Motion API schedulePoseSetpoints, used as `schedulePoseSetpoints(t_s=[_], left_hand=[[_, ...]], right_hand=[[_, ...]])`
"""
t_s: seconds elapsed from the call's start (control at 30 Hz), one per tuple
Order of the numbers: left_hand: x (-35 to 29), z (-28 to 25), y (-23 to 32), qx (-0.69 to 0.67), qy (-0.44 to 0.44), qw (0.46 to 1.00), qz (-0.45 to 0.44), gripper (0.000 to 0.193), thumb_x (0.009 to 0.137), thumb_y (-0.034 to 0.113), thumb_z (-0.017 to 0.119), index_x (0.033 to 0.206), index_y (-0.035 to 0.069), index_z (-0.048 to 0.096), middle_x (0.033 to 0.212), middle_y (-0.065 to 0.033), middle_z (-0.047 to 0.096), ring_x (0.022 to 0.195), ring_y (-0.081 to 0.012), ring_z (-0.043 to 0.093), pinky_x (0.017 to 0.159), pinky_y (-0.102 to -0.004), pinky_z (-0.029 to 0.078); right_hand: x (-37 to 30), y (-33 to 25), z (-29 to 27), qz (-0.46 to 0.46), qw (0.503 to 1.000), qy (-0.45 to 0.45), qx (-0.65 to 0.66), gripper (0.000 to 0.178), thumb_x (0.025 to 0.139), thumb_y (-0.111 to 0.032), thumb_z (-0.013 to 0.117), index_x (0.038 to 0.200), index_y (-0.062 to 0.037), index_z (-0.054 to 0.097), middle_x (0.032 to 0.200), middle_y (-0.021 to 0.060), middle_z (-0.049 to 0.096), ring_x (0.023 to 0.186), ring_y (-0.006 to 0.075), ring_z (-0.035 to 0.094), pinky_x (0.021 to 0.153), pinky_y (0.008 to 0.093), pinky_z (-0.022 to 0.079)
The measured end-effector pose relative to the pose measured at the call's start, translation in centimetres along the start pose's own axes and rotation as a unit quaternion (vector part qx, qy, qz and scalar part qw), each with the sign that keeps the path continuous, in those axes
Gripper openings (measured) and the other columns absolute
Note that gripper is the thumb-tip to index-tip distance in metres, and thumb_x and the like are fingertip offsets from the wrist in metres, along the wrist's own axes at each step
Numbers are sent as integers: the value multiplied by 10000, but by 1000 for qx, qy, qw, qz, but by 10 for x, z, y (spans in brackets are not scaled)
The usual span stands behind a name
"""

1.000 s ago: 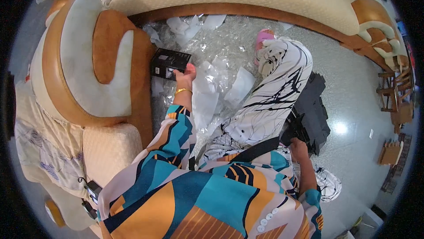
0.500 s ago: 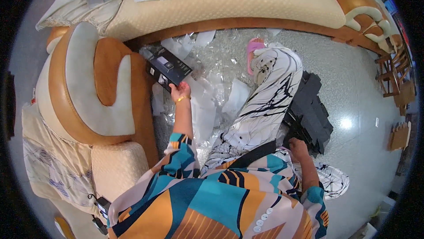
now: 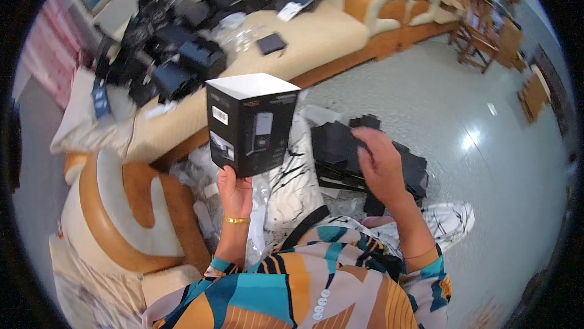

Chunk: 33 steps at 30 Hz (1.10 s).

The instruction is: Assembling and flattening cardboard packaging boxes.

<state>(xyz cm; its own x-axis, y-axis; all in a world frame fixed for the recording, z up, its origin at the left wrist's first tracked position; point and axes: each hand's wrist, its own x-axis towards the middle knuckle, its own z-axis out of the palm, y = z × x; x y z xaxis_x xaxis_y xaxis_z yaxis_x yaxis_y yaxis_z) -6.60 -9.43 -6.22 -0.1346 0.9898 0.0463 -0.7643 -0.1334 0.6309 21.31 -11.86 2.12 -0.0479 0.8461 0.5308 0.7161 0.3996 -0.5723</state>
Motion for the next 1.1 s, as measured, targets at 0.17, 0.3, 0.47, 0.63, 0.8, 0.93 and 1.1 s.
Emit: schedulePoseSetpoints(t_s=[0.17,0.3,0.47,0.63,0.8,0.93,1.1], left_hand=[[-16,53,-28,3,-117,985,-126,239,886,178,552,1089,52,537,1108,-70,593,984,-165,580,873,-313,467],[-36,102,-41,32,-119,973,-194,213,885,154,552,1071,49,547,1073,-55,611,961,-143,588,868,-293,463],[-40,99,-61,80,-135,954,-256,168,889,183,553,966,35,567,899,-59,644,783,-127,629,700,-252,517],[-34,86,-68,230,-223,871,-372,257,891,276,553,814,33,584,669,-31,603,586,-129,618,526,-246,500],[-27,119,-42,629,-371,682,18,182,822,183,601,785,4,611,759,-101,644,659,-184,615,599,-282,484],[-34,185,-41,463,-549,664,207,187,761,137,624,916,36,596,1043,-132,607,979,-341,558,863,-399,422],[-39,210,-70,454,-572,639,243,146,790,174,604,871,54,594,859,-98,603,819,-279,574,814,-400,425]], right_hand=[[17,-56,-52,-69,984,164,-21,316,764,-22,565,1080,-26,553,1039,160,567,923,324,549,798,362,443],[-2,-39,-68,-18,981,183,-65,303,776,-78,588,1071,-22,547,1003,167,577,905,330,560,760,368,448],[-21,-15,-83,137,987,88,6,282,801,-228,610,1003,-40,554,788,168,606,733,339,596,633,375,460],[-29,-1,-109,139,989,32,22,251,794,-281,618,924,-69,584,715,163,593,653,344,579,569,360,444],[-49,14,-122,79,989,-91,-87,206,772,-253,607,896,-88,601,773,164,594,752,339,583,634,412,455],[-54,4,-97,27,984,-176,-9,218,756,-222,608,902,-61,588,777,168,587,768,354,570,666,418,449],[-52,-1,-113,-22,984,-167,58,282,791,-177,617,1034,-42,572,849,146,587,766,322,561,671,356,449]])
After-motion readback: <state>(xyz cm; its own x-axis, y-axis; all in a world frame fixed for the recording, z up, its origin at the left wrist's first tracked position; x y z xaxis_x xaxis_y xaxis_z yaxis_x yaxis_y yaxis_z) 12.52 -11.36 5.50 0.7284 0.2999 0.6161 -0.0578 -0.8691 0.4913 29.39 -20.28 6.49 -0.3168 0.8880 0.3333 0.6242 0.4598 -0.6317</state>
